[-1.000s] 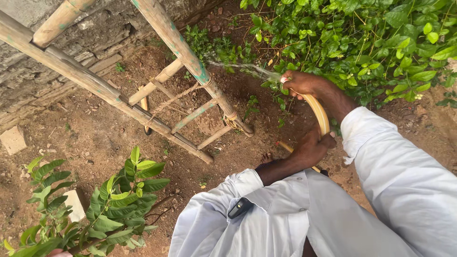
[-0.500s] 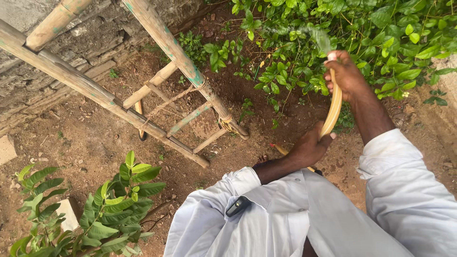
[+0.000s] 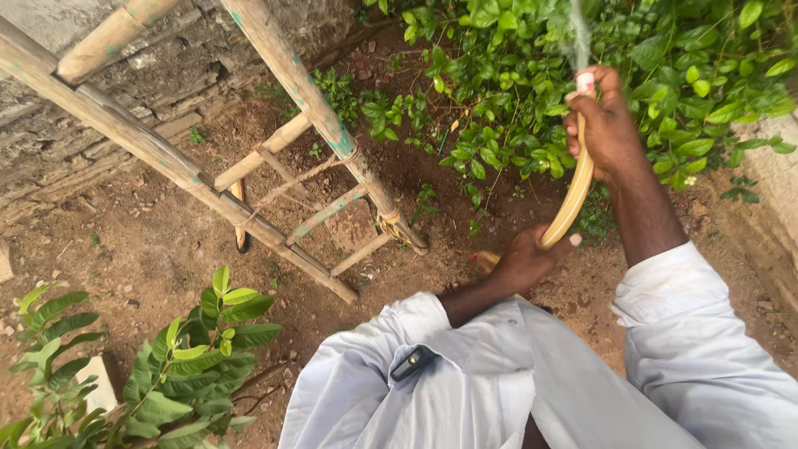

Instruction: The person waters a bush using a hose, holding the hose with both hands to direct the stream of water over different parts of the plant.

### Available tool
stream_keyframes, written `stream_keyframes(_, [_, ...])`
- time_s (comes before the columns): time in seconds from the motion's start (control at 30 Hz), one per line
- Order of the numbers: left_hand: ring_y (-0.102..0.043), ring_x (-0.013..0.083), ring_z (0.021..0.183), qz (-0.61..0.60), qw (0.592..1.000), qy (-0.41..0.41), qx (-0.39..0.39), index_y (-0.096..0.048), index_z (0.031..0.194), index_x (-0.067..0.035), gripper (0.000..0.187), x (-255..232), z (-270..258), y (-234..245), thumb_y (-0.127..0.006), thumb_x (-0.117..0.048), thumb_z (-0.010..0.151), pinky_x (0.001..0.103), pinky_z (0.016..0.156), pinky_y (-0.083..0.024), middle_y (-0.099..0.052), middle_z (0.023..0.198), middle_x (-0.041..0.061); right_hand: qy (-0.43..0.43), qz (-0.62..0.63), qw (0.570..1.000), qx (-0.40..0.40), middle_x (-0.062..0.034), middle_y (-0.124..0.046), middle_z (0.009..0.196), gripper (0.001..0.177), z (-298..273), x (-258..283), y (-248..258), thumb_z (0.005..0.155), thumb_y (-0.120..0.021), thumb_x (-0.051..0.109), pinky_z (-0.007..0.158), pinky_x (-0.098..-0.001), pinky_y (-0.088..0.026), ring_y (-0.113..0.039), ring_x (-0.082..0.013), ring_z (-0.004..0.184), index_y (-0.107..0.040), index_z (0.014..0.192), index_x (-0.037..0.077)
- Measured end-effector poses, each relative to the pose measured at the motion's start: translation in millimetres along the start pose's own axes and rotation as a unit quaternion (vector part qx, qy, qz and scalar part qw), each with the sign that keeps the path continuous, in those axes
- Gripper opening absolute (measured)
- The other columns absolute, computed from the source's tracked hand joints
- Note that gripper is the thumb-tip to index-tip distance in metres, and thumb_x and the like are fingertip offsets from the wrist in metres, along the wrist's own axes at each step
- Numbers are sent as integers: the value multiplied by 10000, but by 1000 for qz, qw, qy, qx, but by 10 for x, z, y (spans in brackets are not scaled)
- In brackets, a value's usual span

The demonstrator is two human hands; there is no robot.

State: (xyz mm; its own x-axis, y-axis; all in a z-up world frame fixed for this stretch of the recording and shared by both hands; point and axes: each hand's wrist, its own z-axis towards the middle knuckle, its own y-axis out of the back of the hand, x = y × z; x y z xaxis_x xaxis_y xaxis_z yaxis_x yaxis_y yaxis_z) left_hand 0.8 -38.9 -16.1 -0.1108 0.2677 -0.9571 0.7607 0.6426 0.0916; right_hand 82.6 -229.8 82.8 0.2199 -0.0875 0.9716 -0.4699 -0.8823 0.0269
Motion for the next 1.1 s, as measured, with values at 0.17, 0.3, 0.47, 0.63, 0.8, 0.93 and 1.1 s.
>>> stream_keyframes(0.17, [-476, 74, 590, -74, 993, -74, -57, -654, 914, -50, 430, 69, -100, -76, -712, -472, 969, 317, 519, -414, -537, 663, -24, -21, 31, 999, 34, 22, -489, 756, 322, 14, 66, -145, 1072, -547, 121, 383, -206, -383, -481, -52, 545, -402, 1351, 190])
stream_keyframes(0.3, [-488, 90, 535, -3, 997, -23, -68, -642, 834, -23, 471, -49, -190, -31, -720, -465, 977, 332, 492, -425, -520, 578, -7, -63, -6, 995, 74, 4, -471, 671, 316, 44, 78, -219, 1040, -540, 174, 323, -247, -311, -385, -94, 421, -409, 1325, 207])
stream_keyframes(0.47, [-509, 121, 485, 12, 994, -18, -111, -650, 903, -61, 406, -206, -242, 57, -705, -461, 942, 369, 465, -425, -540, 552, -1, -49, 23, 998, 15, 4, -487, 677, 303, 67, -7, -219, 1063, -517, 182, 346, -250, -331, -397, -88, 440, -427, 1350, 210])
stream_keyframes(0.63, [-550, 142, 485, 55, 994, -15, -94, -649, 889, -25, 420, -254, -244, 143, -709, -437, 950, 383, 469, -454, -563, 561, 26, -81, 26, 996, -31, -2, -512, 683, 271, 98, -174, -204, 1060, -509, 194, 342, -260, -349, -418, -98, 438, -429, 1318, 220])
stream_keyframes(0.8, [-615, 170, 460, 30, 996, 72, -36, -649, 943, -60, 377, -340, -362, 364, -687, -433, 909, 376, 462, -505, -610, 565, 49, -114, 64, 991, -10, -4, -494, 680, 254, 103, -369, -216, 1060, -521, 201, 346, -246, -349, -412, -99, 448, -442, 1301, 212])
stream_keyframes(0.93, [-603, 174, 488, 80, 994, 7, -76, -659, 887, -22, 408, -384, -374, 395, -708, -424, 939, 381, 475, -501, -612, 579, 67, -92, 88, 992, -15, -4, -497, 685, 290, 131, -371, -301, 1042, -533, 198, 348, -246, -357, -422, -103, 451, -428, 1311, 220])
stream_keyframes(1.1, [-564, 186, 492, 75, 997, 15, -24, -631, 871, -25, 416, -275, -404, 308, -689, -424, 975, 406, 461, -459, -578, 578, 72, -146, -2, 986, 84, -12, -494, 681, 326, 254, -476, -367, 1020, -546, 211, 344, -251, -343, -413, -108, 443, -447, 1331, 219])
